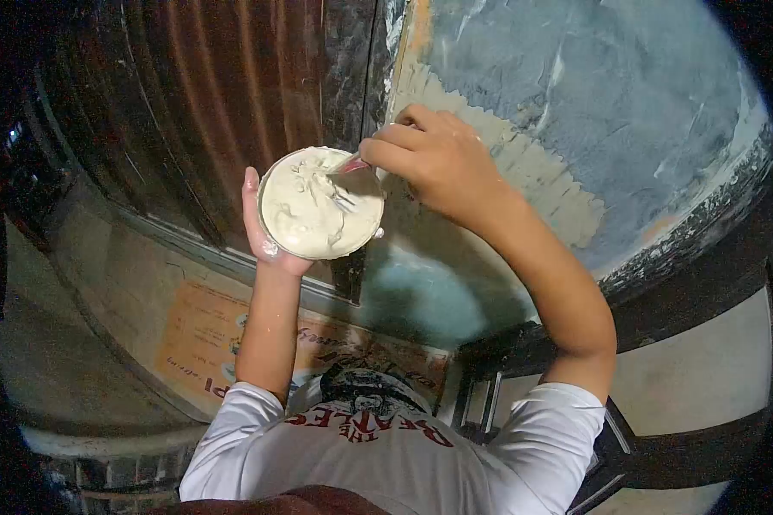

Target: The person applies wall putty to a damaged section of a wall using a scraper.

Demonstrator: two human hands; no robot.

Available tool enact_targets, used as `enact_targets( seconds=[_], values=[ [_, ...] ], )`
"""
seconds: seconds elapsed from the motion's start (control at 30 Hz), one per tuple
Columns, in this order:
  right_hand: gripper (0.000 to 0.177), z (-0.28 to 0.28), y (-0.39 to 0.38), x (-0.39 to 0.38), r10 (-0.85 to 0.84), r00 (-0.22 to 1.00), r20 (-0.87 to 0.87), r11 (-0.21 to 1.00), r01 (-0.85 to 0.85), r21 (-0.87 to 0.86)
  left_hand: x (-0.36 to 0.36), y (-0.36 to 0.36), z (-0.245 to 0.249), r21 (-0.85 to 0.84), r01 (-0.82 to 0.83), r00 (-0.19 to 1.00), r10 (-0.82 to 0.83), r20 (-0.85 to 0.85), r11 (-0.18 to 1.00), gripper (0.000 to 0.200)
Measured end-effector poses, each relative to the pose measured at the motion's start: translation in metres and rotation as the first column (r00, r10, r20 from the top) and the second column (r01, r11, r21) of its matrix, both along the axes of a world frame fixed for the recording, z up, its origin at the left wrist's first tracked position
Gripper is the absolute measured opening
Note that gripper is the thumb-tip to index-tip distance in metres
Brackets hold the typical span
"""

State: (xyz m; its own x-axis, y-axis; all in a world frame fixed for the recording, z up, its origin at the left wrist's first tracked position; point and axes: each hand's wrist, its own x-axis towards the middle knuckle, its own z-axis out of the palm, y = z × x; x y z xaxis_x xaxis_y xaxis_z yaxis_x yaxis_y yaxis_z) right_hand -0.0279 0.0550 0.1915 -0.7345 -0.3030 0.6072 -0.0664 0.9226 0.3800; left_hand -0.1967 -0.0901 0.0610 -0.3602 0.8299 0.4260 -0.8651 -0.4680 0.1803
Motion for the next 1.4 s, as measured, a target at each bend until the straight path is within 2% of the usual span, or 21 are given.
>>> enact_targets(
  seconds=[0.2, 0.3, 0.4, 0.43, 0.53, 0.57, 0.6, 0.67, 0.73, 0.77, 0.8, 0.87, 0.9, 0.93, 1.0, 1.1, 1.13, 1.2, 1.33, 1.4],
  values=[
    [0.040, -0.008, -0.002, -0.004, 0.027, 1.000, -0.009, 1.000, -0.027, -0.007, 0.008, 0.003, 0.001, 0.006, 0.004, 1.000, -0.004, -0.013, 1.000, 0.080],
    [0.042, -0.008, -0.002, -0.005, 0.032, 0.998, -0.055, 0.999, -0.034, -0.032, 0.017, 0.000, 0.010, -0.119, -0.059, 0.998, 0.061, 0.015, 0.991, 0.081],
    [0.035, -0.006, 0.002, -0.004, -0.026, 0.997, -0.066, 0.999, 0.023, -0.047, 0.016, 0.002, 0.005, -0.115, -0.027, 0.998, 0.033, 0.046, 0.993, 0.082],
    [0.038, -0.005, 0.005, -0.004, -0.024, 0.996, -0.083, 0.999, 0.020, -0.048, 0.018, 0.002, 0.005, -0.131, -0.028, 0.999, 0.033, 0.042, 0.991, 0.083],
    [0.041, 0.014, 0.011, 0.004, -0.115, 0.985, -0.127, 0.993, 0.119, 0.019, 0.011, 0.002, -0.004, -0.123, -0.043, 0.999, 0.047, 0.027, 0.991, 0.084],
    [0.046, 0.026, 0.012, 0.010, -0.190, 0.974, -0.124, 0.982, 0.190, -0.007, 0.007, 0.001, -0.009, -0.054, 0.004, 0.999, -0.002, 0.032, 0.999, 0.085],
    [0.046, 0.037, 0.018, 0.014, -0.199, 0.971, -0.129, 0.980, 0.199, -0.013, 0.006, 0.000, -0.009, -0.059, 0.012, 1.000, -0.011, 0.027, 0.998, 0.085],
    [0.051, 0.058, 0.036, 0.020, -0.168, 0.944, -0.285, 0.983, 0.140, -0.117, 0.005, -0.001, -0.008, -0.161, -0.084, 0.996, 0.079, -0.039, 0.983, 0.080],
    [0.054, 0.076, 0.049, 0.024, -0.199, 0.945, -0.260, 0.971, 0.154, -0.185, 0.001, 0.001, -0.015, -0.183, -0.119, 0.993, 0.120, -0.004, 0.976, 0.081],
    [0.050, 0.077, 0.053, 0.025, -0.233, 0.945, -0.231, 0.923, 0.140, -0.358, -0.001, 0.001, -0.018, -0.119, -0.076, 0.997, 0.079, 0.022, 0.990, 0.083],
    [0.050, 0.082, 0.053, 0.025, -0.238, 0.943, -0.234, 0.923, 0.145, -0.357, -0.003, 0.001, -0.021, -0.053, -0.034, 0.998, 0.037, 0.046, 0.998, 0.085],
    [0.033, 0.098, 0.052, 0.021, -0.458, 0.882, -0.106, 0.845, 0.396, -0.360, -0.005, 0.001, -0.023, -0.087, -0.054, 0.997, 0.058, 0.042, 0.995, 0.086],
    [0.024, 0.096, 0.057, 0.017, -0.375, 0.888, -0.267, 0.924, 0.336, -0.183, -0.005, 0.000, -0.023, -0.105, -0.073, 0.996, 0.077, 0.038, 0.992, 0.086],
    [0.024, 0.097, 0.059, 0.018, -0.375, 0.887, -0.268, 0.924, 0.336, -0.181, -0.005, -0.001, -0.023, -0.126, -0.092, 0.995, 0.097, 0.036, 0.988, 0.086],
    [0.022, 0.104, 0.054, 0.017, -0.495, 0.859, -0.131, 0.821, 0.413, -0.393, -0.011, -0.001, -0.027, -0.084, -0.065, 0.997, 0.068, 0.036, 0.994, 0.085],
    [0.022, 0.110, 0.051, 0.013, -0.516, 0.853, -0.081, 0.797, 0.443, -0.411, -0.012, 0.001, -0.025, -0.126, -0.122, 0.990, 0.129, 0.052, 0.984, 0.085],
    [0.022, 0.109, 0.052, 0.010, -0.516, 0.853, -0.082, 0.797, 0.443, -0.411, -0.013, 0.001, -0.026, -0.126, -0.122, 0.990, 0.129, 0.051, 0.984, 0.085],
    [0.026, 0.106, 0.058, 0.003, -0.443, 0.880, -0.171, 0.879, 0.389, -0.277, -0.016, 0.003, -0.028, -0.095, -0.110, 0.993, 0.114, 0.032, 0.989, 0.086],
    [0.033, 0.096, 0.067, -0.009, -0.442, 0.877, -0.188, 0.886, 0.393, -0.248, -0.016, 0.001, -0.022, -0.099, -0.115, 0.991, 0.121, 0.054, 0.988, 0.086],
    [0.033, 0.098, 0.068, -0.010, -0.408, 0.887, -0.214, 0.906, 0.364, -0.217, -0.015, -0.001, -0.018, -0.138, -0.165, 0.983, 0.175, 0.065, 0.977, 0.084]
  ],
)
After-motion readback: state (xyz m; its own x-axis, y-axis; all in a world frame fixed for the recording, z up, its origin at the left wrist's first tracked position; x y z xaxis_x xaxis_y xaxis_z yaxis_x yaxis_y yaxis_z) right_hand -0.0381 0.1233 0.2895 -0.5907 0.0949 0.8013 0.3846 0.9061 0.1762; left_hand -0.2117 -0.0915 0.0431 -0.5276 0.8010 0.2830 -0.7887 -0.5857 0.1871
